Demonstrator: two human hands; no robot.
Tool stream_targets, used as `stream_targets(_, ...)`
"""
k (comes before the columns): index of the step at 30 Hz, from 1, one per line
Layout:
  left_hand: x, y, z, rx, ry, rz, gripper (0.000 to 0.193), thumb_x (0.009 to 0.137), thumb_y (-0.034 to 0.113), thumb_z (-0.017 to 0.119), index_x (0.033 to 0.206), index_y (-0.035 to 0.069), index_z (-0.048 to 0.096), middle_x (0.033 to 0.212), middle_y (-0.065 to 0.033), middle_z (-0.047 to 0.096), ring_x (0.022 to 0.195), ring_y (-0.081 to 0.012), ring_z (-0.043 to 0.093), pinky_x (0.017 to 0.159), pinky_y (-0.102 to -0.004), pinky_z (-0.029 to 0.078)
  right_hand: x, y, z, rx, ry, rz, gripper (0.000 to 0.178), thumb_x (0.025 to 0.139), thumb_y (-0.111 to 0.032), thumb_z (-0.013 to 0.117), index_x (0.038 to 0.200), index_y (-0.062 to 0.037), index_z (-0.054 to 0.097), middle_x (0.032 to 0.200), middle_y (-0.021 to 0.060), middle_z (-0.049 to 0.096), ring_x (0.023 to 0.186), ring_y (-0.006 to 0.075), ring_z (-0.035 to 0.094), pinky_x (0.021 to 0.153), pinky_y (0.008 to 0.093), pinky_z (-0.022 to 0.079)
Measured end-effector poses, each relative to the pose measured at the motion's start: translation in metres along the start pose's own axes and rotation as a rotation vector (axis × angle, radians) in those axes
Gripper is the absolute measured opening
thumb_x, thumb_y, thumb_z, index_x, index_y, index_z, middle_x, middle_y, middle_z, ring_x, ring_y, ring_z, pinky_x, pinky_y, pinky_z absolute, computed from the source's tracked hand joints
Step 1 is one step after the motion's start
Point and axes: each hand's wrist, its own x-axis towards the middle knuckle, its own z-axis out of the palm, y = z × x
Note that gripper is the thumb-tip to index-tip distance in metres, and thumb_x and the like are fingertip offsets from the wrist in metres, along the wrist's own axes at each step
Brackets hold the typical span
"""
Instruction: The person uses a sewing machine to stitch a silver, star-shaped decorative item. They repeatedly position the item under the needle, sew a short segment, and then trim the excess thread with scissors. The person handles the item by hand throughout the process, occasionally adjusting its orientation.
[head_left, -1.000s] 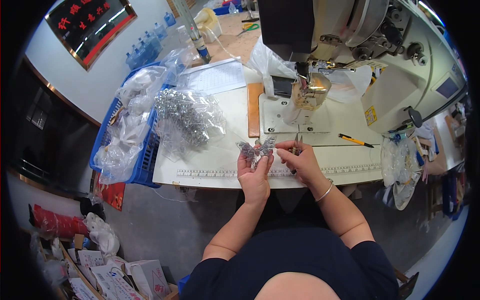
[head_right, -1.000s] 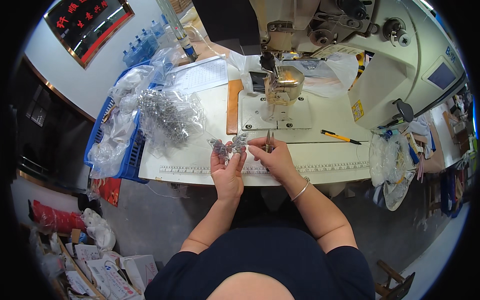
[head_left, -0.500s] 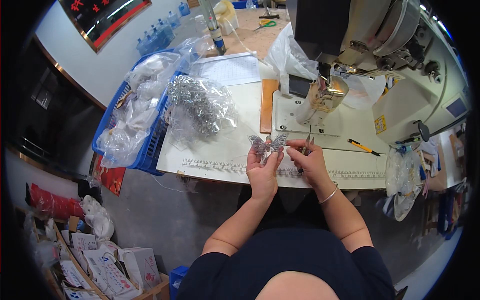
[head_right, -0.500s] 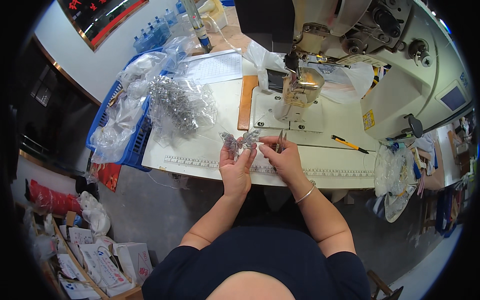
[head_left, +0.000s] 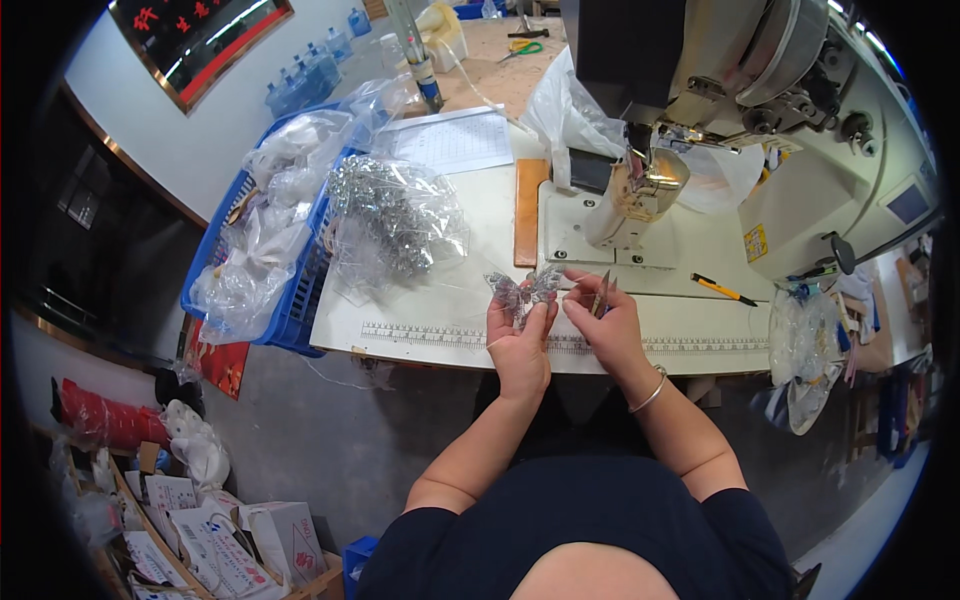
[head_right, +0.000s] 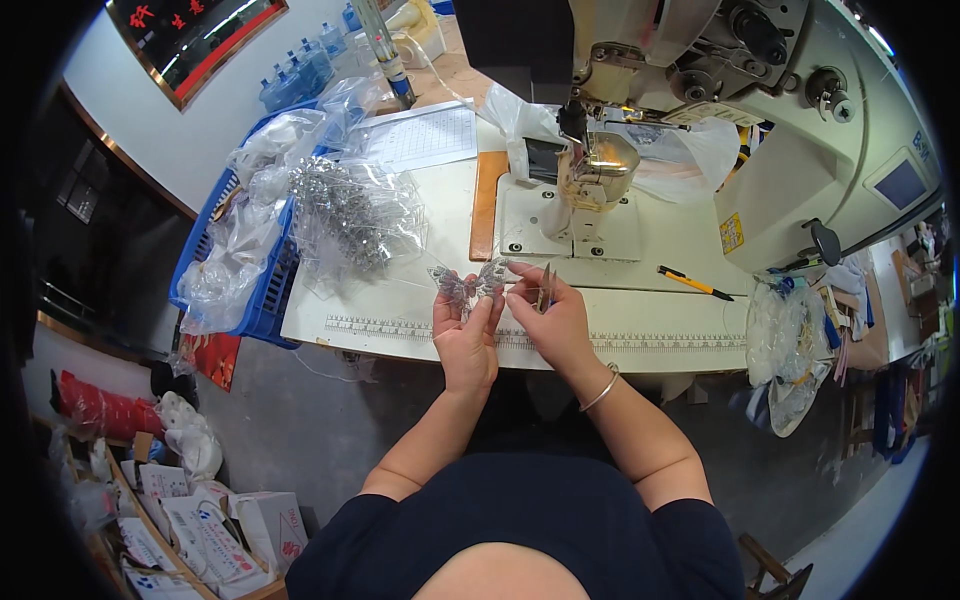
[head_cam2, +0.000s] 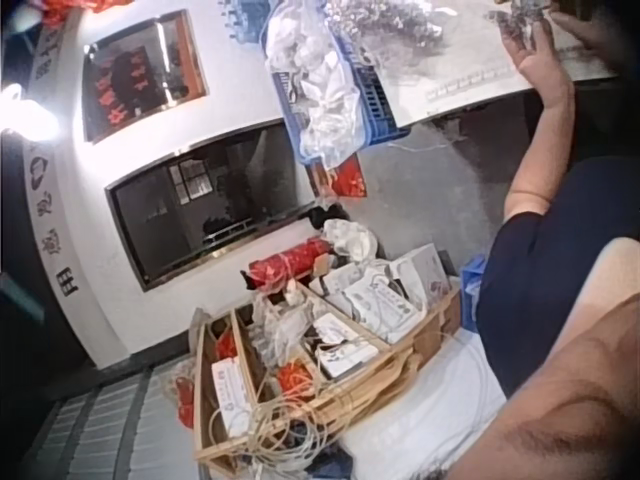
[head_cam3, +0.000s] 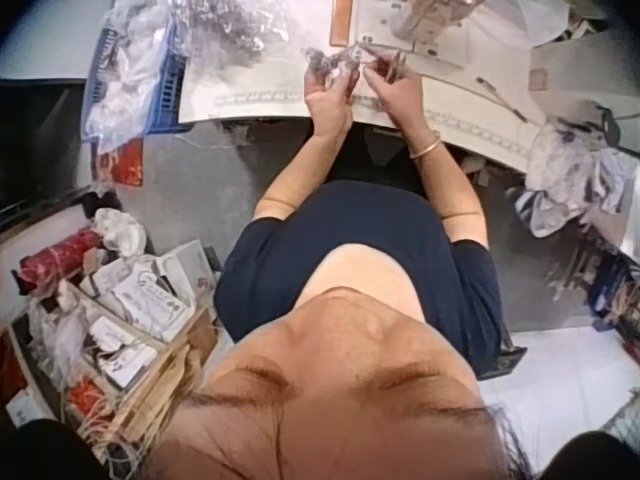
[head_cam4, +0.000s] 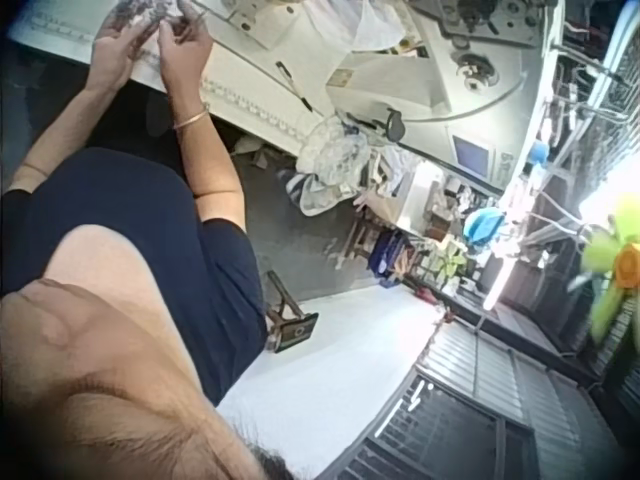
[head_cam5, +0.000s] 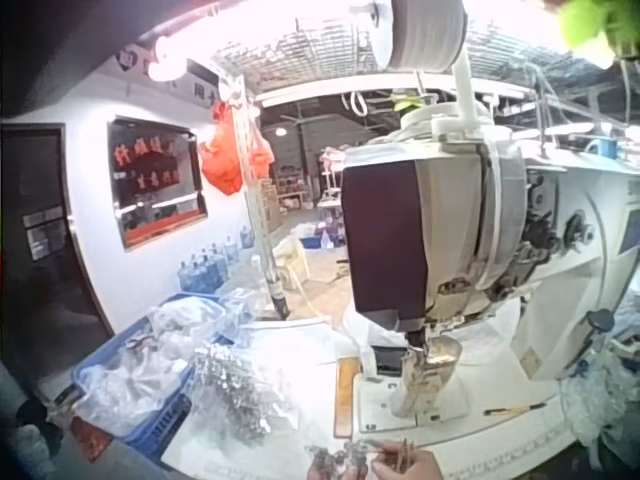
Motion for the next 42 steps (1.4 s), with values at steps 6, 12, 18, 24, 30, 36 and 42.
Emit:
stream_targets(6,0.000,-0.003,-0.002,0.045,-0.025,0.058,0.047,0.083,-0.012,0.050,0.124,0.007,0.038,0.122,-0.0098,0.044,0.101,-0.0204,0.056,0.087,-0.0315,0.052,-0.004,-0.001,0.007,0.029,0.002,-0.038,0.030,0.080,-0.001,0.058,0.109,0.0011,0.054,0.095,0.0083,0.065,0.082,0.0104,0.058,0.075,0.0242,0.047)
stream_targets(12,-0.004,0.002,-0.001,0.007,-0.025,-0.014,0.046,0.084,-0.010,0.051,0.125,0.008,0.039,0.122,-0.0089,0.045,0.104,-0.0191,0.055,0.088,-0.0315,0.052,-0.003,-0.004,0.002,0.027,-0.026,0.016,0.030,0.079,-0.001,0.058,0.108,0.0020,0.052,0.095,0.0092,0.065,0.081,0.0101,0.058,0.074,0.0237,0.047)
stream_targets(18,-0.004,0.004,-0.004,-0.048,-0.048,-0.067,0.047,0.084,-0.010,0.051,0.126,0.008,0.039,0.120,-0.0086,0.046,0.105,-0.0203,0.055,0.089,-0.0323,0.052,-0.004,-0.005,0.000,-0.059,-0.026,-0.038,0.029,0.078,-0.002,0.059,0.107,-0.0010,0.054,0.094,0.0065,0.065,0.076,0.0087,0.057,0.069,0.0233,0.047)
stream_targets(24,-0.005,0.003,0.000,-0.001,0.001,-0.021,0.044,0.085,-0.010,0.050,0.124,0.005,0.038,0.120,-0.0097,0.047,0.102,-0.0216,0.057,0.086,-0.0309,0.053,-0.008,-0.012,0.003,-0.121,-0.045,0.002,0.028,0.077,0.001,0.059,0.105,-0.0019,0.057,0.097,0.0050,0.064,0.075,0.0079,0.054,0.071,0.0229,0.046)
stream_targets(30,-0.005,0.003,-0.003,-0.037,-0.041,-0.057,0.043,0.085,-0.009,0.050,0.123,0.008,0.041,0.118,-0.0089,0.049,0.103,-0.0235,0.057,0.088,-0.0334,0.052,-0.005,-0.020,0.000,-0.198,-0.067,-0.013,0.025,0.076,-0.003,0.059,0.101,-0.0035,0.062,0.091,0.0020,0.065,0.071,0.0070,0.054,0.066,0.0225,0.046)
stream_targets(36,-0.002,0.004,-0.005,-0.121,-0.019,-0.107,0.036,0.086,-0.006,0.053,0.118,0.005,0.042,0.113,-0.0088,0.054,0.099,-0.0219,0.059,0.084,-0.0327,0.054,-0.007,-0.020,0.000,-0.172,-0.078,-0.042,0.025,0.076,-0.003,0.059,0.101,-0.0039,0.063,0.091,0.0012,0.065,0.070,0.0063,0.053,0.065,0.0219,0.046)
stream_targets(42,-0.003,0.002,-0.004,-0.066,-0.009,-0.064,0.032,0.086,-0.005,0.055,0.115,0.004,0.044,0.106,-0.0091,0.056,0.091,-0.0214,0.062,0.077,-0.0302,0.057,-0.009,-0.022,0.000,-0.177,-0.102,0.001,0.026,0.077,0.002,0.058,0.102,-0.0027,0.061,0.102,0.0040,0.065,0.071,0.0058,0.052,0.065,0.0211,0.045)
